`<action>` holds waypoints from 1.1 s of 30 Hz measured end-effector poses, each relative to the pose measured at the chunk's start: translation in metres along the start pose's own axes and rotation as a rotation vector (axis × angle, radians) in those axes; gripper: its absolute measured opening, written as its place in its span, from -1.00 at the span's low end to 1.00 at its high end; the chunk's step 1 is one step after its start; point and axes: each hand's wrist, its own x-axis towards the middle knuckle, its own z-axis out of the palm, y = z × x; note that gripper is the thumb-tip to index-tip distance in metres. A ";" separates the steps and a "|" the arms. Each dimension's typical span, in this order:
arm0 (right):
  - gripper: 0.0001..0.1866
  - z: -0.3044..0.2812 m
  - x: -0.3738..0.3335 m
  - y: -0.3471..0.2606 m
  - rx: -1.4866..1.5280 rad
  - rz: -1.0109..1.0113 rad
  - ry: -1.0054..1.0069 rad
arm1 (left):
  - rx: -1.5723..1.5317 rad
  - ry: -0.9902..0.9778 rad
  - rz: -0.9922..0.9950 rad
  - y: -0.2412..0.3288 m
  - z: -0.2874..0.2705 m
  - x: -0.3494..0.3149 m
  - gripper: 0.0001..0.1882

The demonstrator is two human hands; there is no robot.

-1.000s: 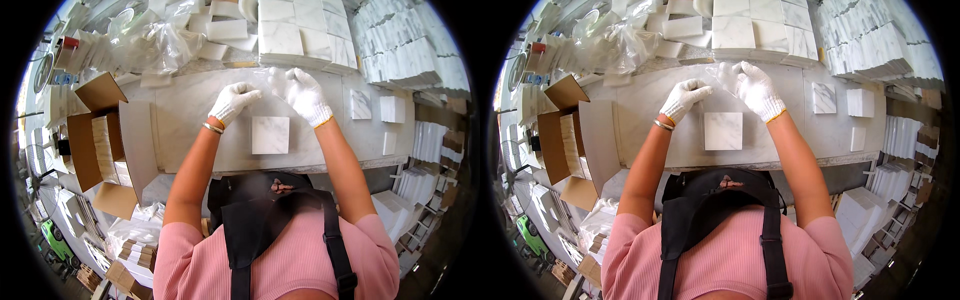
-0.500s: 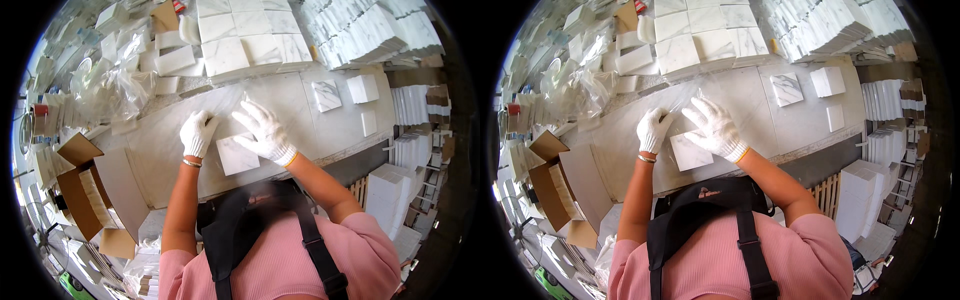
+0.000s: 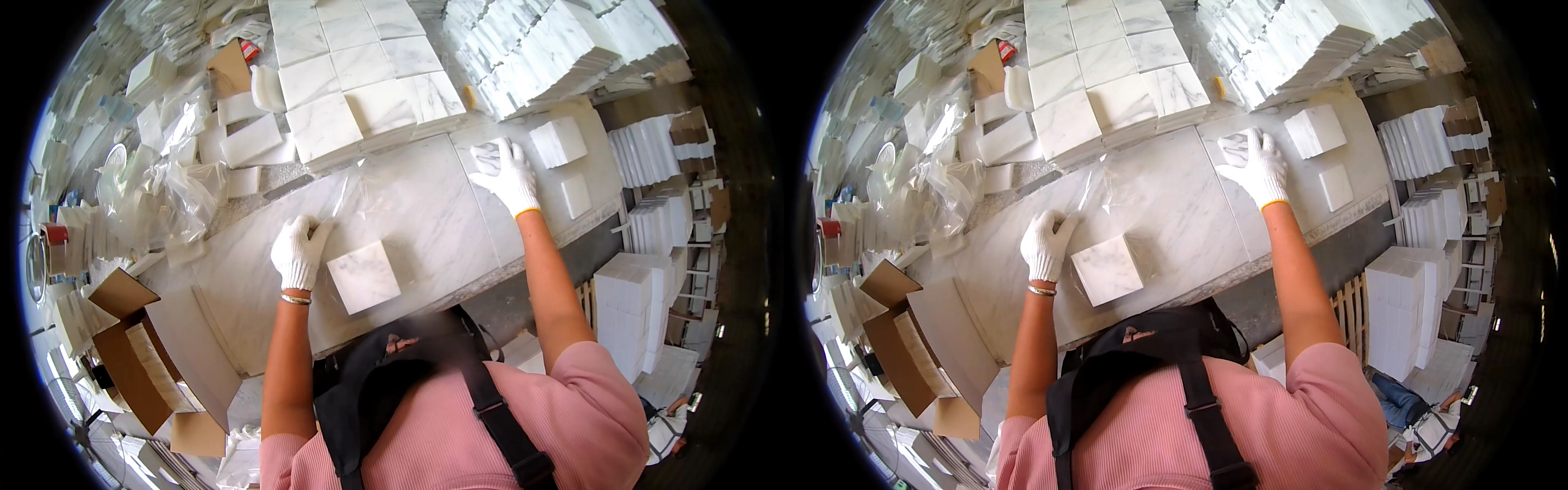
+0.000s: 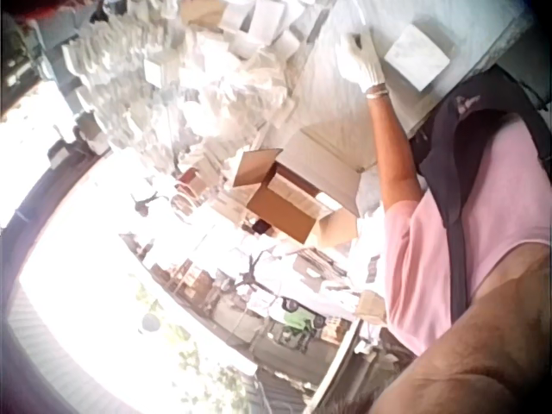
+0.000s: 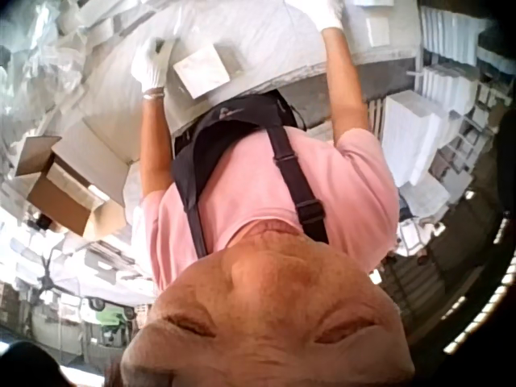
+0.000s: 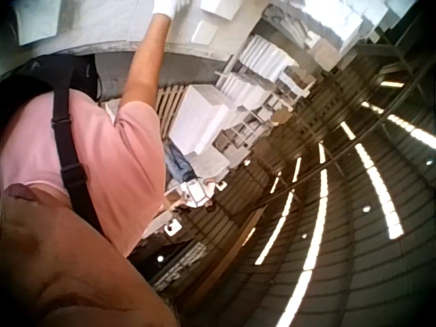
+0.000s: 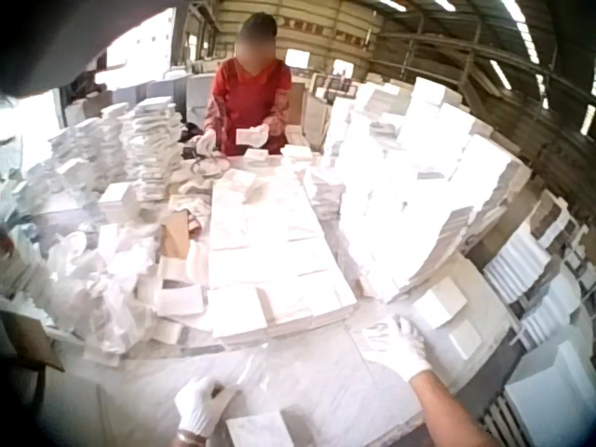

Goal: The person wraps white rectangular blocks in plastic bags, places them into a cardboard box, and seals the box with a handheld tape dispenser. The person then moves the sealed box to a pallet and retrieves another box to repeat the process.

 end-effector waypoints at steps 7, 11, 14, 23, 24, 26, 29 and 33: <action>-0.07 0.008 0.024 0.044 0.462 -0.144 -0.073 | 0.002 -0.018 0.016 -0.002 -0.007 0.002 -0.61; -0.47 -0.035 0.032 0.045 0.507 -0.123 0.000 | 0.003 -0.013 0.009 -0.009 0.002 0.001 -0.67; -0.53 -0.041 0.041 0.083 0.349 -0.187 0.108 | 0.020 -0.024 -0.012 -0.007 0.000 -0.003 -0.69; -0.57 -0.071 -0.078 -0.080 0.829 -0.502 -0.495 | 0.019 -0.066 -0.048 -0.004 -0.004 -0.003 -0.71; -0.57 -0.062 -0.086 -0.102 0.843 -0.577 -0.649 | 0.016 -0.065 -0.039 -0.003 -0.003 -0.003 -0.71; -0.59 -0.039 -0.099 -0.141 0.722 -0.832 -0.747 | 0.014 -0.057 -0.034 -0.009 -0.001 -0.002 -0.72; -0.58 -0.006 -0.110 -0.173 0.470 -1.036 -0.631 | -0.018 -0.038 -0.034 -0.005 -0.002 0.001 -0.71; -0.45 0.011 -0.113 -0.180 0.058 -1.176 -0.271 | -0.021 -0.038 -0.001 -0.006 -0.001 0.000 -0.73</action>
